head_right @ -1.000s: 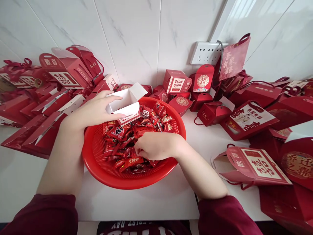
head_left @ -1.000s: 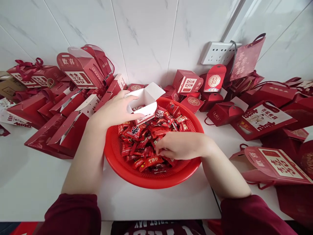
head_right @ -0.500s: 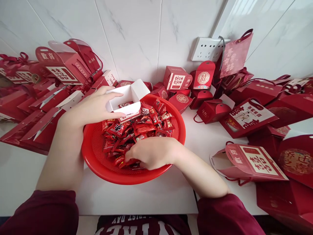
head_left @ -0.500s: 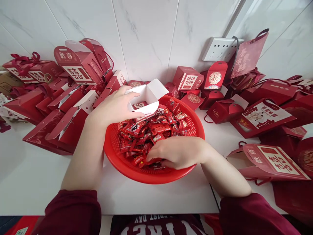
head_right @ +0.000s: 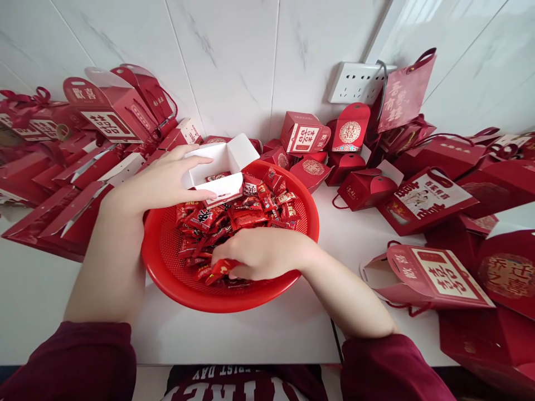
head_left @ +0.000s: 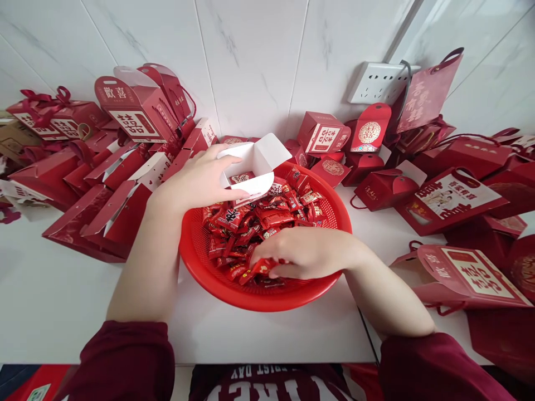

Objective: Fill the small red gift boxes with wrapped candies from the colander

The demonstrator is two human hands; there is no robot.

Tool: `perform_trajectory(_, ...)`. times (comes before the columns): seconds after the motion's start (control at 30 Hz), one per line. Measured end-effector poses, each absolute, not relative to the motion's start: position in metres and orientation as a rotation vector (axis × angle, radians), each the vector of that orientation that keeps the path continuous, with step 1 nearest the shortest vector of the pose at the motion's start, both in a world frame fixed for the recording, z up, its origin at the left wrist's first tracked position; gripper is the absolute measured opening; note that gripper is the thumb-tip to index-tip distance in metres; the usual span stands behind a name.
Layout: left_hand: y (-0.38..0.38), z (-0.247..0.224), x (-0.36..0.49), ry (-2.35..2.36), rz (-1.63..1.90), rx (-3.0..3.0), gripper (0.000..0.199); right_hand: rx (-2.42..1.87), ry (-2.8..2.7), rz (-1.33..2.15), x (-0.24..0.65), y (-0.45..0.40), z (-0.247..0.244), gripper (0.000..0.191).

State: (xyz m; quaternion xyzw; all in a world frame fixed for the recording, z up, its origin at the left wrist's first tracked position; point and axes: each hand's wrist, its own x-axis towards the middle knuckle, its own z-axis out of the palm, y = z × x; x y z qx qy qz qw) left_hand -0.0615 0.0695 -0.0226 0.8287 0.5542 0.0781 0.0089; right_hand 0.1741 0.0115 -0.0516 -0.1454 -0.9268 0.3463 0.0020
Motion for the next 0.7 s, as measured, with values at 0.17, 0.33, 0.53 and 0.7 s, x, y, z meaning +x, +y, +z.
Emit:
perform_trajectory(0.17,0.066,-0.017,-0.067,1.654,0.259,2.644,0.082,-0.494,-2.043,1.644,0.185,0.026,-0.043,0.016)
perform_trajectory(0.33,0.049,-0.004,-0.056,1.653,0.578,2.707,0.054,-0.548,-1.434,1.663,0.185,0.041,-0.050,0.028)
perform_trajectory(0.53,0.033,-0.002,-0.037,1.216,0.994,2.534,0.026,-0.637,-1.417,1.244,0.181,0.042,-0.055,0.033)
perform_trajectory(0.7,0.033,-0.005,-0.033,1.096,0.867,2.335,0.027,-0.642,-1.378,1.286,0.177,0.036,-0.052,0.035)
